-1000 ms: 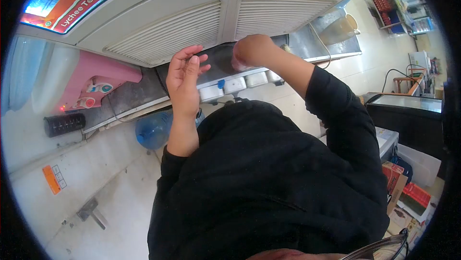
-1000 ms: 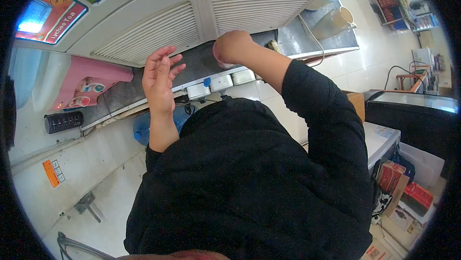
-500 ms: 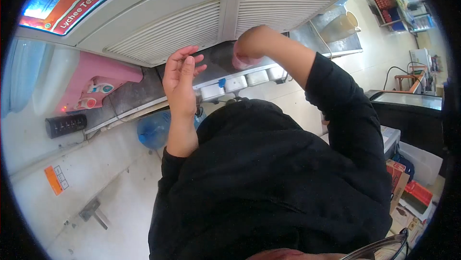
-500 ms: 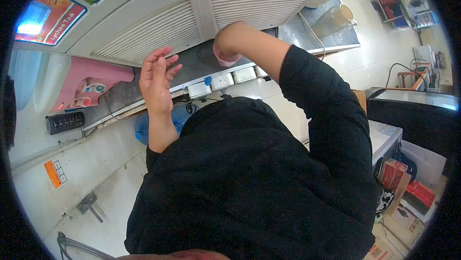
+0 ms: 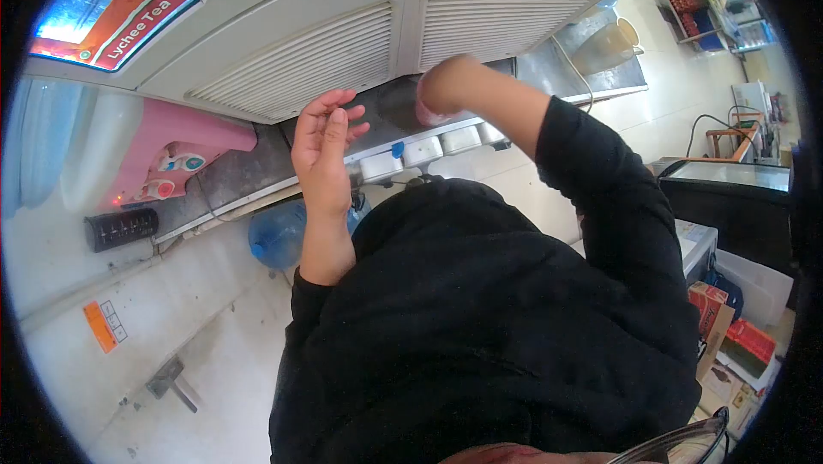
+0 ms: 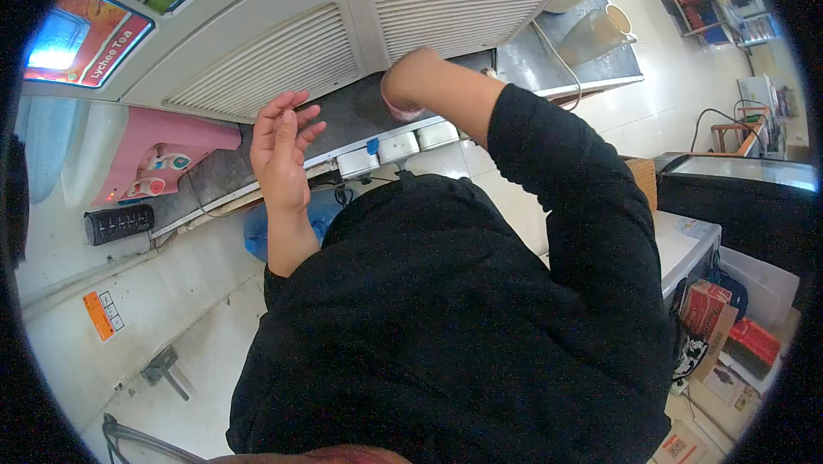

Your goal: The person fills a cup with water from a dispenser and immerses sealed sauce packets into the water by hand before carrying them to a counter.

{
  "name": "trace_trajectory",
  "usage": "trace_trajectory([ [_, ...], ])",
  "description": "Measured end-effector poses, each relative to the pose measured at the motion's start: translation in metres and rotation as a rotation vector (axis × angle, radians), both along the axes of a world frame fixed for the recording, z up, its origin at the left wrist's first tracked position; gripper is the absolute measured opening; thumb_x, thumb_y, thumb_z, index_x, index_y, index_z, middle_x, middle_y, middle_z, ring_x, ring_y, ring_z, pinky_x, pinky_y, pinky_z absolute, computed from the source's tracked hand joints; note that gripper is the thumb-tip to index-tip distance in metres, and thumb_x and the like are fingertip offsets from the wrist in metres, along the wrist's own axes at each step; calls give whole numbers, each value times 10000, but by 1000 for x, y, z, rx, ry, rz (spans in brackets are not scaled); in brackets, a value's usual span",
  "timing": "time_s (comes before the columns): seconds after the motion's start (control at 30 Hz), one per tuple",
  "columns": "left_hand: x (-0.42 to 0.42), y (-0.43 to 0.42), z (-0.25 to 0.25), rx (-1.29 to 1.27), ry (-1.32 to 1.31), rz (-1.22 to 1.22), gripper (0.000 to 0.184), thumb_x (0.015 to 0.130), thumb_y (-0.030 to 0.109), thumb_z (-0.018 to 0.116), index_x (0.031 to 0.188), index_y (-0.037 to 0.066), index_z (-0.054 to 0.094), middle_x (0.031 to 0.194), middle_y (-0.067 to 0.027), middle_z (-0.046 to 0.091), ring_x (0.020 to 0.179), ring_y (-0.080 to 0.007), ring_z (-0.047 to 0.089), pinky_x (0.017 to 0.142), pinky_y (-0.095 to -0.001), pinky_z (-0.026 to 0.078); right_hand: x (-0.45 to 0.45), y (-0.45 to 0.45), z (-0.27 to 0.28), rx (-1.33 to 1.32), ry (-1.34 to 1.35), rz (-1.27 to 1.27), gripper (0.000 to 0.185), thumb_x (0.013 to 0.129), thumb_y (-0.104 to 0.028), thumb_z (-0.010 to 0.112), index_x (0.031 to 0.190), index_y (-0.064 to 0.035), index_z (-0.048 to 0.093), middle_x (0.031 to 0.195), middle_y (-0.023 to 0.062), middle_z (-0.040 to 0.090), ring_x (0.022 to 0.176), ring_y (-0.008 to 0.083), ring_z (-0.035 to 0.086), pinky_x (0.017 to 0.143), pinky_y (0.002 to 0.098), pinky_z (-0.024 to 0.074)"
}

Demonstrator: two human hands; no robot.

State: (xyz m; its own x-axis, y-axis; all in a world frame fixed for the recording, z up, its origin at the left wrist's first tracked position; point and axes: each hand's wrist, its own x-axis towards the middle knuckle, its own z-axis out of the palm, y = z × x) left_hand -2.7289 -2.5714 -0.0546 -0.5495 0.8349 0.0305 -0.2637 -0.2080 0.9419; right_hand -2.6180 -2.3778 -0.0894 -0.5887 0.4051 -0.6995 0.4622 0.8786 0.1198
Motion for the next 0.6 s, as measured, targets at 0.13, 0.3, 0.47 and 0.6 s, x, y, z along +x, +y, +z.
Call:
trace_trajectory([
  [0.13,-3,-3,-1,-4,16,8,267,966,168,511,1191,27,535,1180,-122,584,1004,-196,598,823,-340,520,-1,-21,22,74,12,-94,241,725,-225,646,928,-119,724,927,53,711,851,260,674,672,390,521],
  [0.3,-1,1,1,-7,-16,-10,247,947,138,552,1159,12,546,1146,-105,594,991,-161,590,837,-301,503,22,-2,68,119,279,-40,175,745,-257,638,817,-124,726,819,113,685,792,313,660,644,407,518],
  [0.47,9,28,-15,-41,201,-131,325,895,101,620,1195,2,546,1156,-111,591,1029,-161,585,880,-295,485,50,-10,139,213,589,-138,122,716,-210,644,735,-117,721,739,110,674,717,293,656,632,390,511],
  [0.6,34,63,-15,-9,367,-208,393,846,78,682,1205,-3,545,1144,-103,608,1032,-138,580,910,-279,463,66,-17,153,141,823,-236,94,707,-142,652,767,-100,710,737,98,676,720,280,655,653,369,512],
])
